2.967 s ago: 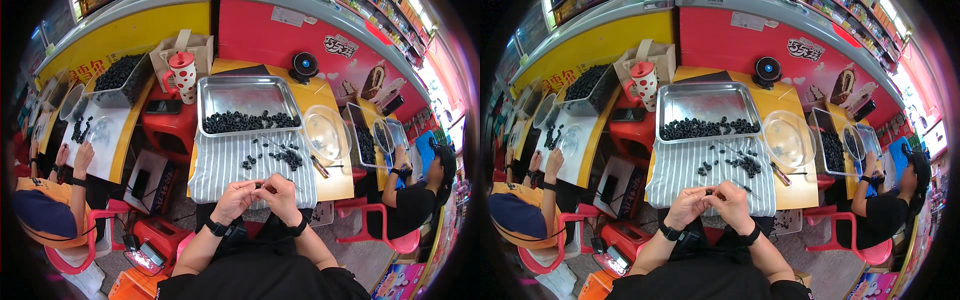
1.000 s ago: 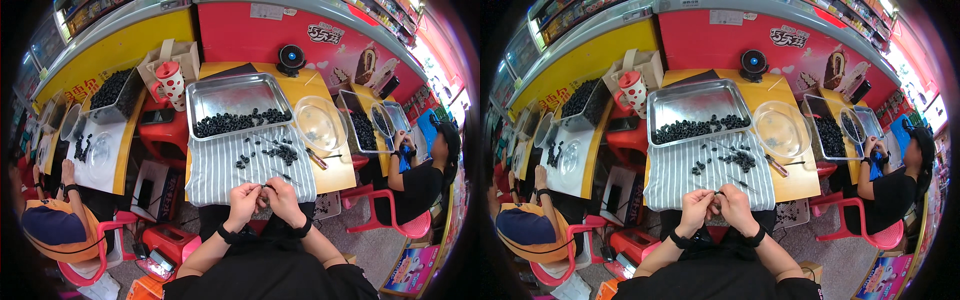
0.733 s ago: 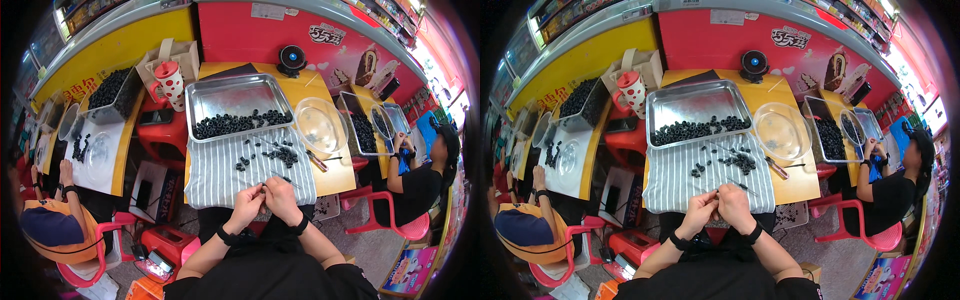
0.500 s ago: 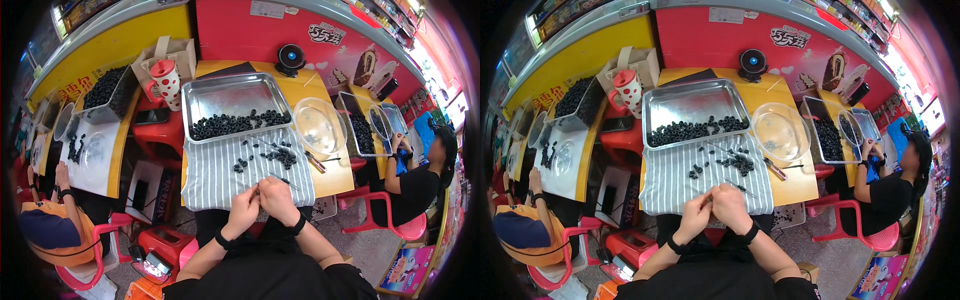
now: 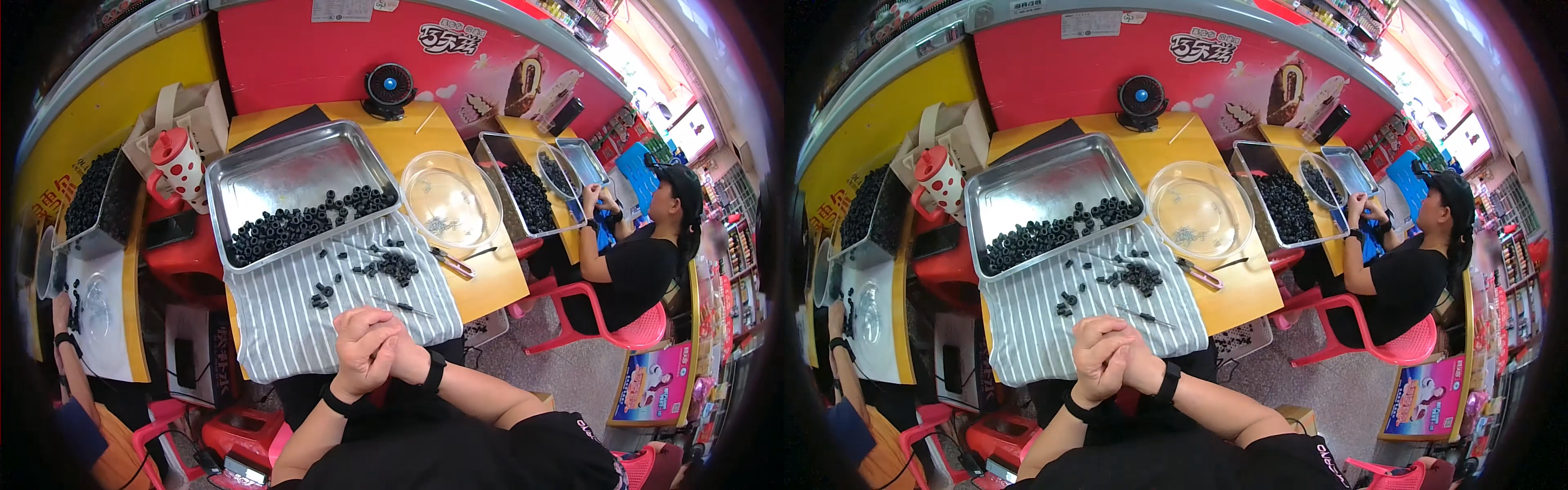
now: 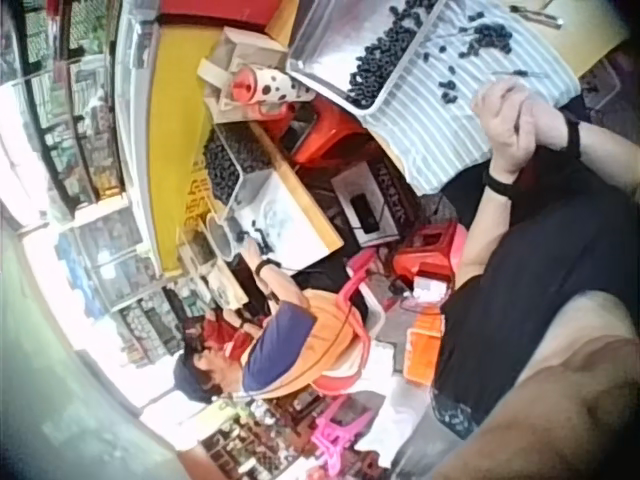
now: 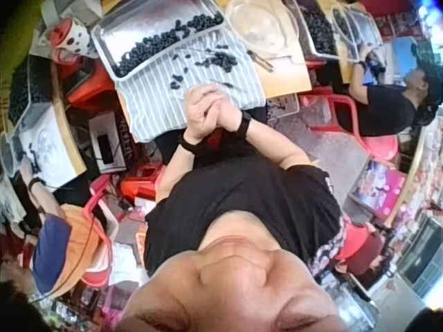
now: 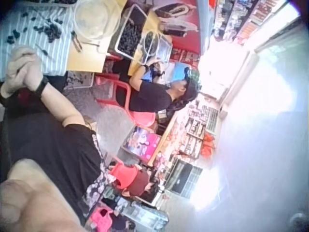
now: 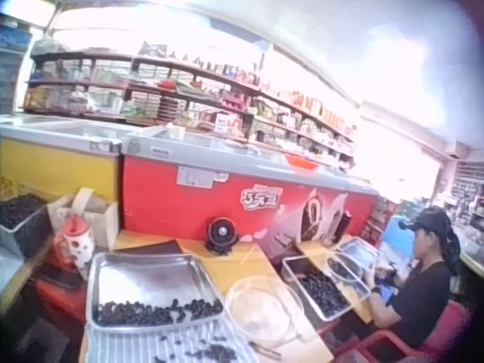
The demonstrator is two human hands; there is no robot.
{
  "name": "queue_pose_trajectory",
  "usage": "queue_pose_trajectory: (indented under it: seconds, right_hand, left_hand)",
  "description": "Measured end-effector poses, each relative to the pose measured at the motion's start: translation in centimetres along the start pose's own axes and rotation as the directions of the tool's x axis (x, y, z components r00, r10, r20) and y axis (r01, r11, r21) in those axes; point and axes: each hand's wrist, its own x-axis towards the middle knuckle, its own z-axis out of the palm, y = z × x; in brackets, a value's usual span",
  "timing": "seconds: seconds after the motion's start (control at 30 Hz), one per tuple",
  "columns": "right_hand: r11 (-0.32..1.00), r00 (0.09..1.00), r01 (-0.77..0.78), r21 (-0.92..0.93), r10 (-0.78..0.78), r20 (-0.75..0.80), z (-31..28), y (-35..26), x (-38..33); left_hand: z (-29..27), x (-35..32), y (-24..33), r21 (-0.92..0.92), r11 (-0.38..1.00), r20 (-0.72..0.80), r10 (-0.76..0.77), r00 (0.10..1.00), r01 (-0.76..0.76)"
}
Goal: Manually inspecting and separating small black plastic components at a workstation.
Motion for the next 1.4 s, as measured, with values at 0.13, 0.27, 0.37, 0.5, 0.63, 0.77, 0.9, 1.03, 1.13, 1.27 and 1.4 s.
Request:
queue_pose_trajectory:
  seconds: [0.13,0.27,0.37,0.5,0.63,0.77,0.9,1.03,1.13,1.27,1.4]
  right_hand:
    - [0.963,0.931,-0.262,0.063,0.235,0.279,-0.7,-2.1,0.6]
    - [0.93,0.971,-0.076,-0.361,0.152,0.186,-0.4,-5.6,3.3]
    - [-0.234,0.956,-0.294,-0.927,-0.076,-0.285,4.5,-8.4,4.4]
    - [-0.173,0.957,-0.288,-0.942,-0.1,-0.274,2.7,-8.5,4.2]
    - [0.735,0.979,0.164,-0.658,-0.204,0.017,-4.6,-10.5,0.7]
    - [0.394,0.825,0.171,-0.903,-0.559,-0.087,-14.4,-13.2,0.2]
    - [0.335,0.63,-0.167,-0.927,-0.687,-0.362,-21.9,-19.4,2.1]
    - [0.578,0.755,-0.027,-0.815,-0.522,-0.396,-19.5,-16.5,-2.2]
    - [0.76,0.888,0.093,-0.643,-0.355,-0.292,-12.2,-13.5,-3.6]
    - [0.847,0.955,0.07,-0.527,-0.209,-0.208,-6.8,-11.5,-5.6]
    - [0.794,0.95,0.191,-0.578,-0.297,-0.095,-6.2,-12.1,-6.5]
  left_hand:
    - [-0.2,0.1,0.1,-0.069,0.995,-0.041,-0.068,0.997,0.065]
    - [-0.4,-0.3,-0.6,-0.063,0.993,-0.055,-0.105,0.993,0.101]
    - [-0.4,-0.1,-1.1,-0.003,0.998,0.061,-0.062,0.996,0.062]
    - [-0.8,0.8,1.0,0.022,0.996,-0.095,-0.085,0.992,0.088]
    - [-3.2,0.6,3.1,-0.116,0.955,-0.246,-0.293,0.924,0.272]
    - [-7.8,2.3,9.1,-0.438,0.898,-0.06,-0.077,0.995,0.043]
    - [-11.5,6.5,20.1,-0.936,0.34,0.192,0.702,0.686,-0.087]
    - [-12.6,3.9,23.8,-0.957,-0.025,-0.025,1.0,-0.003,-0.289]
    - [-12.2,4.0,27.7,-0.926,0.216,0.174,0.972,0.158,-0.308]
    - [-10.9,2.6,31.0,-0.883,0.237,0.174,0.967,0.185,-0.406]
    - [-11.8,2.0,33.3,-0.956,0.25,0.262,0.963,-0.062,-0.152]
